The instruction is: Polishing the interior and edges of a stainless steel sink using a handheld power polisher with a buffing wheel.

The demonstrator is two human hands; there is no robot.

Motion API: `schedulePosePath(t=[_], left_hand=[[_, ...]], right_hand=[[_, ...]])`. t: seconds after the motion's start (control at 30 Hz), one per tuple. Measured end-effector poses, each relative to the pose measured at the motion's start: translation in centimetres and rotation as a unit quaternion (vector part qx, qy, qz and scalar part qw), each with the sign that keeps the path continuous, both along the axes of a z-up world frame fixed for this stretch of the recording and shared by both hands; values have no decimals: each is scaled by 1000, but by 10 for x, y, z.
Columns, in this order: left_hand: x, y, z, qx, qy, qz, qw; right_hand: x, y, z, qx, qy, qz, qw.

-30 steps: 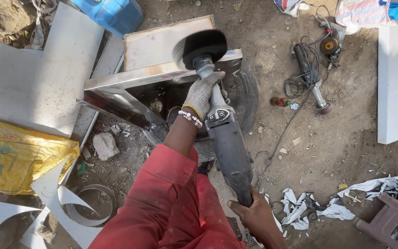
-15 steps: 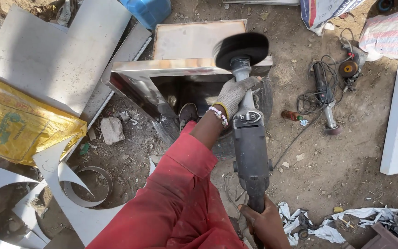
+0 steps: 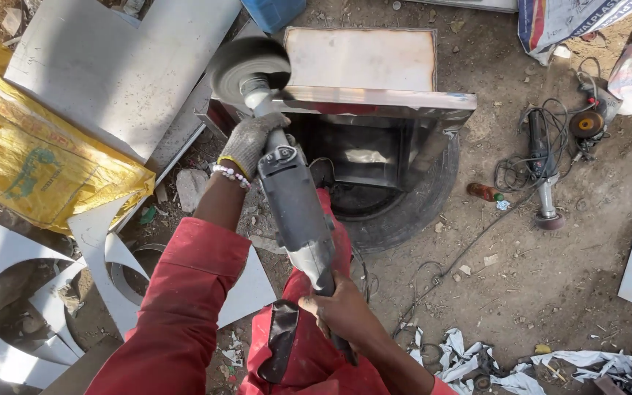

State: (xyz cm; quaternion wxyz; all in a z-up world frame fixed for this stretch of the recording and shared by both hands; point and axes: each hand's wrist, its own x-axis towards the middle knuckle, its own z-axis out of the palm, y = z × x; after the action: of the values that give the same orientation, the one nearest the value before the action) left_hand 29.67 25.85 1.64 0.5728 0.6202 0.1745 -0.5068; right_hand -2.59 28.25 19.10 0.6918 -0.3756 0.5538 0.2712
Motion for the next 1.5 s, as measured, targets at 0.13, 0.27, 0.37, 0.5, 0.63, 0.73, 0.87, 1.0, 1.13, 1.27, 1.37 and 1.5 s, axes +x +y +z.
schedulePosePath(t=[0.13, 0.27, 0.37, 0.5, 0.63, 0.73, 0.87, 1.0, 1.13, 1.27, 1.37, 1.5], left_hand=[[46, 37, 14, 121, -78, -24, 989], [71, 60, -11, 43, -58, -9, 997], [64, 44, -19, 187, -133, -138, 963], [3, -1, -16, 56, -33, 21, 998], [-82, -63, 6, -13, -6, -29, 999], [-149, -124, 8, -24, 3, -66, 998], [-214, -200, 16, -12, 9, -163, 987], [-249, -243, 22, -24, -6, -230, 973], [-243, -238, 11, 4, -49, -291, 955], [-197, -189, 0, 4, -63, -249, 967], [-149, -137, 6, -35, 7, -150, 988], [-71, -75, 2, 2, -2, -54, 999]], right_hand=[[33, 18, -36, 40, -78, 69, 994], [41, 30, -49, 51, -104, 6, 993], [30, 22, -41, 55, -99, -2, 994], [-23, 7, -38, 35, -50, -36, 997], [-94, -2, -25, -7, -27, -137, 990], [-137, -15, -11, -41, 57, -189, 979], [-192, -32, -14, -73, 64, -257, 961], [-206, -45, -7, -122, 43, -295, 947], [-196, -41, -6, -112, 88, -296, 944], [-162, -17, -20, -100, 64, -271, 955], [-130, -1, -27, -59, 56, -215, 973], [-71, 9, -37, -14, -20, -166, 986]])
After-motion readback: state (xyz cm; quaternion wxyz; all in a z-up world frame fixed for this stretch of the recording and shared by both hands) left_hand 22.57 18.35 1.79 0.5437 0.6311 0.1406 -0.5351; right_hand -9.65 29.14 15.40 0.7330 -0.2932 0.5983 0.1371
